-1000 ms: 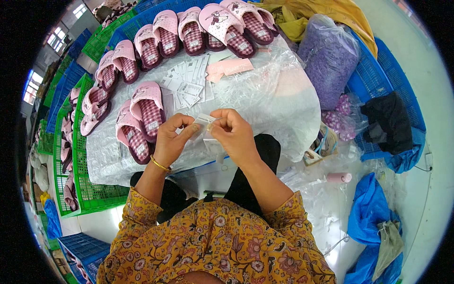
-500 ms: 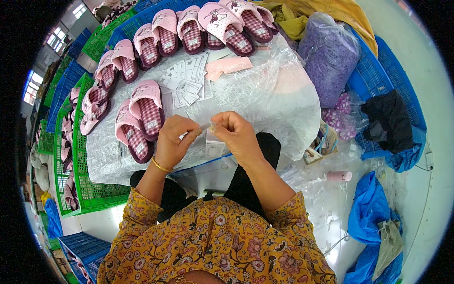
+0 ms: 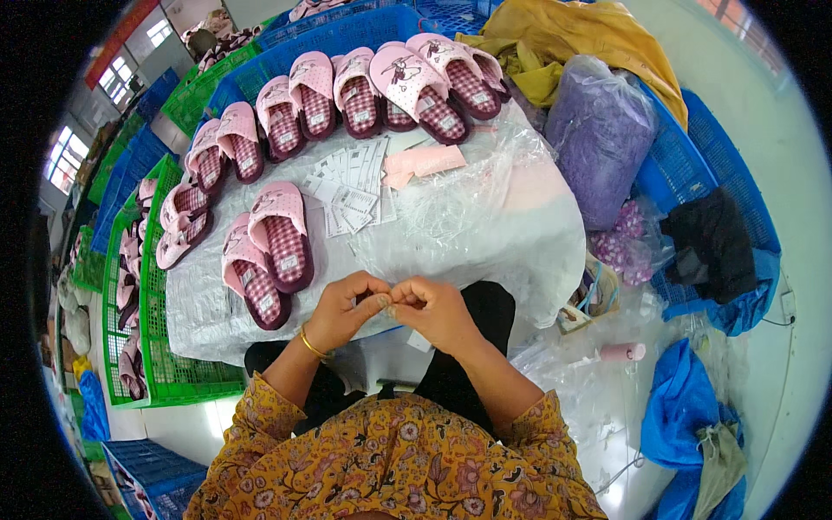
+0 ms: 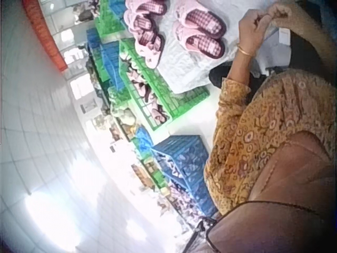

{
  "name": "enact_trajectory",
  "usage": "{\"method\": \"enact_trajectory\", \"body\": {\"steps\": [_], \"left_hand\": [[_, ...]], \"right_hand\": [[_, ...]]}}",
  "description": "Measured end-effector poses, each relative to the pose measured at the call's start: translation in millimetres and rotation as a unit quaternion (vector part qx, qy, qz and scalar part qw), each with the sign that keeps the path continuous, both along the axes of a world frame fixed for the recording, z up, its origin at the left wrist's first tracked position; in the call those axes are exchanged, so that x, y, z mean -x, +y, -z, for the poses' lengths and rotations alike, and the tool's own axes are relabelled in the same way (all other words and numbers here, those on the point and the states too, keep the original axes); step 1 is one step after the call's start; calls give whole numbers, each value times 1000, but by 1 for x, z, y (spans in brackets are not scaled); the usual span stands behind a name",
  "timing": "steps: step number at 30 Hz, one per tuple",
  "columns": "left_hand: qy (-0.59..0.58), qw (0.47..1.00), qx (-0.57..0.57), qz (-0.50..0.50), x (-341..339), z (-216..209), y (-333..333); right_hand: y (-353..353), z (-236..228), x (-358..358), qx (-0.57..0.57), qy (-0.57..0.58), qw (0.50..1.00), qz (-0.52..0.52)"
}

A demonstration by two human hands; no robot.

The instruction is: The person sits on the floor and repeatedly picks up small white price tags, peels off backing, and sticks them onto pink slippers arranged on a table. The person handles slippers and tags one at a time, placing tagged slippers back in line.

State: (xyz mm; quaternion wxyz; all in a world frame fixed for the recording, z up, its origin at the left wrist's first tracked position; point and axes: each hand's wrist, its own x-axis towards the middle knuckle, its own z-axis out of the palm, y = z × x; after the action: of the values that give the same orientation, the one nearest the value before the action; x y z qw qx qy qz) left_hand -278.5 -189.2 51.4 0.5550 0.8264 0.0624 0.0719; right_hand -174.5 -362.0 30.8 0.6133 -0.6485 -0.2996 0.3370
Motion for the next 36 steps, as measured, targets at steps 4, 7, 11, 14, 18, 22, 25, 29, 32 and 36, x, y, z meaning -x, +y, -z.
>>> {"method": "enact_trajectory", "body": {"steps": [4, 7, 11, 14, 18, 22, 25, 29, 32, 36], "left_hand": [[-8, 997, -80, -1, 0, -2, -2], [-19, 989, -149, -2, -2, 0, -3], [-57, 974, -219, -1, -8, -6, 1], [-77, 976, -204, 7, -16, -10, 0], [-58, 980, -186, 33, -27, -13, 3], [-20, 984, -176, -1, -54, -11, 27], [-9, 972, -224, -72, -100, -10, 76], [-46, 919, -366, -138, -155, 17, 159], [44, 882, -439, -167, -194, 30, 195], [188, 868, -432, -157, -221, 39, 197]], "right_hand": [[-3, 2, 3, 15, -4, 1000, 3], [-5, 6, 2, 15, -45, 999, 10], [-5, -3, -7, -34, -227, 972, 50], [-2, -1, -11, -42, -208, 976, 46], [2, 6, -10, -33, -67, 996, 45], [-1, 22, -18, -11, -92, 994, 56], [-6, 34, -27, -13, -90, 995, 47], [-12, 63, -33, -31, -15, 999, 19], [-16, 86, -34, -39, 65, 997, -2], [-13, 95, -37, -46, 64, 997, -2]]}}
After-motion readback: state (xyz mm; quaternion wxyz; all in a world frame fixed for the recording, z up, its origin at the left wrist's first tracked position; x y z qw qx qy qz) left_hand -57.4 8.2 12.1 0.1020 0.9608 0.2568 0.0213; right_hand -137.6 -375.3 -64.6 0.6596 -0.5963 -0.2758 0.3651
